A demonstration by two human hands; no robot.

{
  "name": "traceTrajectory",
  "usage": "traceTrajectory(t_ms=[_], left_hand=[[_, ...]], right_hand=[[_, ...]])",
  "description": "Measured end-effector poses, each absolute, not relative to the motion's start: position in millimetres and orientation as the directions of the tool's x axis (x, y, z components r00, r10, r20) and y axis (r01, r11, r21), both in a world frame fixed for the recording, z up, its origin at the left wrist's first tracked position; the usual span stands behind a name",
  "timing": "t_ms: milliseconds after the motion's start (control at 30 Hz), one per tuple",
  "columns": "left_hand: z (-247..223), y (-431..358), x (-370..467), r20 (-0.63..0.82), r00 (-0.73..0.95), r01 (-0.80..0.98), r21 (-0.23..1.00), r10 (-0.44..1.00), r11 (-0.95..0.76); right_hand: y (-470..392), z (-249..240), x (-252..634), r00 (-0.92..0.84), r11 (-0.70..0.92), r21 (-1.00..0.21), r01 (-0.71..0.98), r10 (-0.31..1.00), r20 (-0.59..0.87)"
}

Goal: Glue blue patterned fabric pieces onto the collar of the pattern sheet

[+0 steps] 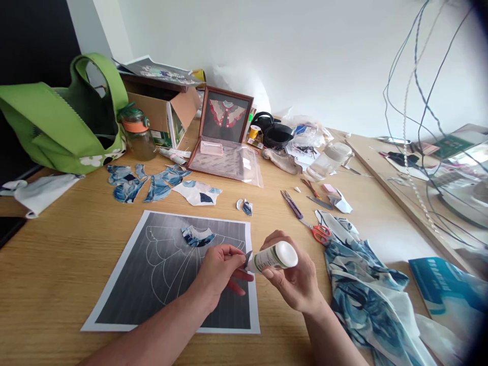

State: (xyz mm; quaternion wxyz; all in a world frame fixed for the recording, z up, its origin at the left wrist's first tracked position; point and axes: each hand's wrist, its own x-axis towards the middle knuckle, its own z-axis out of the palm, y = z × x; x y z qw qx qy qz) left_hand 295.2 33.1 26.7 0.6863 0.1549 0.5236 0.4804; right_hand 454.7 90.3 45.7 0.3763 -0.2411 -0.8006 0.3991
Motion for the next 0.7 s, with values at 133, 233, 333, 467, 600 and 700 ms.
traceTrajectory(t_ms=[133,233,333,467,600,700], left_hand=[[27.3,32.6,294.8,-0.574,-0.009,-0.501,0.711,0.819,0.493],[27.0,32.5,294.9,-0.572,-0.014,-0.510,0.710,0.820,0.486],[26.5,32.8,294.6,-0.578,-0.006,-0.518,0.700,0.816,0.492],[25.6,32.7,294.5,-0.576,0.001,-0.505,0.705,0.818,0.498],[24.3,32.0,295.5,-0.571,0.002,-0.491,0.715,0.821,0.499],[24.0,31.6,296.4,-0.572,0.001,-0.481,0.719,0.821,0.502]], right_hand=[[89.7,45.3,453.7,-0.603,0.564,-0.822,0.080,0.684,0.411],[90.3,46.9,453.6,-0.592,0.555,-0.831,0.042,0.684,0.426],[91.7,49.7,454.9,-0.494,0.577,-0.817,0.004,0.711,0.500],[93.1,51.2,456.6,-0.329,0.611,-0.789,0.061,0.759,0.562],[93.3,49.2,456.1,-0.352,0.633,-0.768,0.097,0.743,0.569],[93.5,46.8,456.2,-0.380,0.636,-0.762,0.120,0.739,0.557]])
